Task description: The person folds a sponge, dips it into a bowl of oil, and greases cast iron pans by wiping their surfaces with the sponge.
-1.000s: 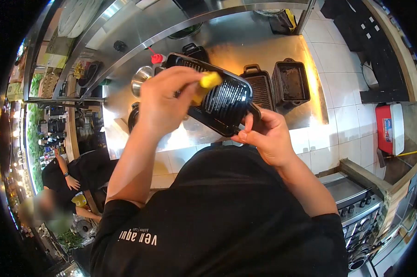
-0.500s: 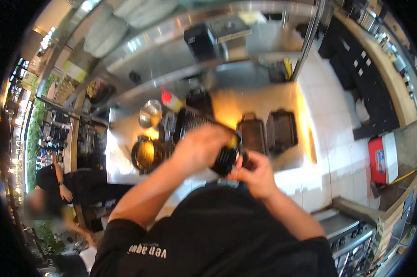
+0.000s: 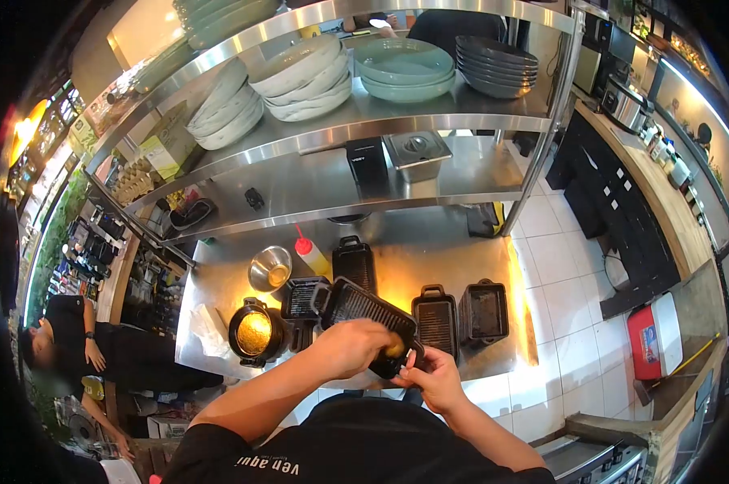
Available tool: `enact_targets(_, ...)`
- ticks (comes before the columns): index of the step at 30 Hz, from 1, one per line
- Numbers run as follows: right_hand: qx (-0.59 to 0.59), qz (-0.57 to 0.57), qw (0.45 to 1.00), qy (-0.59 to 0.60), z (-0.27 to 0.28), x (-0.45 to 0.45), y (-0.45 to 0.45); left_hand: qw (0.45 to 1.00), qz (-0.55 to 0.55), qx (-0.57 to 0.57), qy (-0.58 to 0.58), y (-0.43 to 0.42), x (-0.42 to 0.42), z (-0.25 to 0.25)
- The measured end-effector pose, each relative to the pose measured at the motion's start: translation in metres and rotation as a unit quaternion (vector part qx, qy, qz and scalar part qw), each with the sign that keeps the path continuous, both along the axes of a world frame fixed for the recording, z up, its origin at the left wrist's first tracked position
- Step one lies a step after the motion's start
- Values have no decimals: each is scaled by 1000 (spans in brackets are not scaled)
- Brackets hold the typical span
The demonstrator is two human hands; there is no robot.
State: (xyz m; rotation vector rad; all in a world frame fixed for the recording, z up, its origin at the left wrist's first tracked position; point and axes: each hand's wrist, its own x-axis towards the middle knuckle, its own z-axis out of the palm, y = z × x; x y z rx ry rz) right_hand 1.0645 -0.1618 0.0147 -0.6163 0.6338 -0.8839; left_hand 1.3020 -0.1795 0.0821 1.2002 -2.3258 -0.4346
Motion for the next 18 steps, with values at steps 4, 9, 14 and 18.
enact_targets(4, -7, 8, 999, 40, -11, 12, 1, 986, 2, 119, -113, 7, 49, -7)
enact_targets(9, -2, -26, 996, 88, -10, 27, 8, 956, 123, 184, 195, 23, 118, -33)
enact_targets(14, -14, -76, 988, 134, -29, 44, 21, 820, 179, 329, 432, 38, 203, -78)
enact_targets(18, 29, -93, 979, 181, -1, 73, 35, 794, 235, 372, 420, 40, 273, -88)
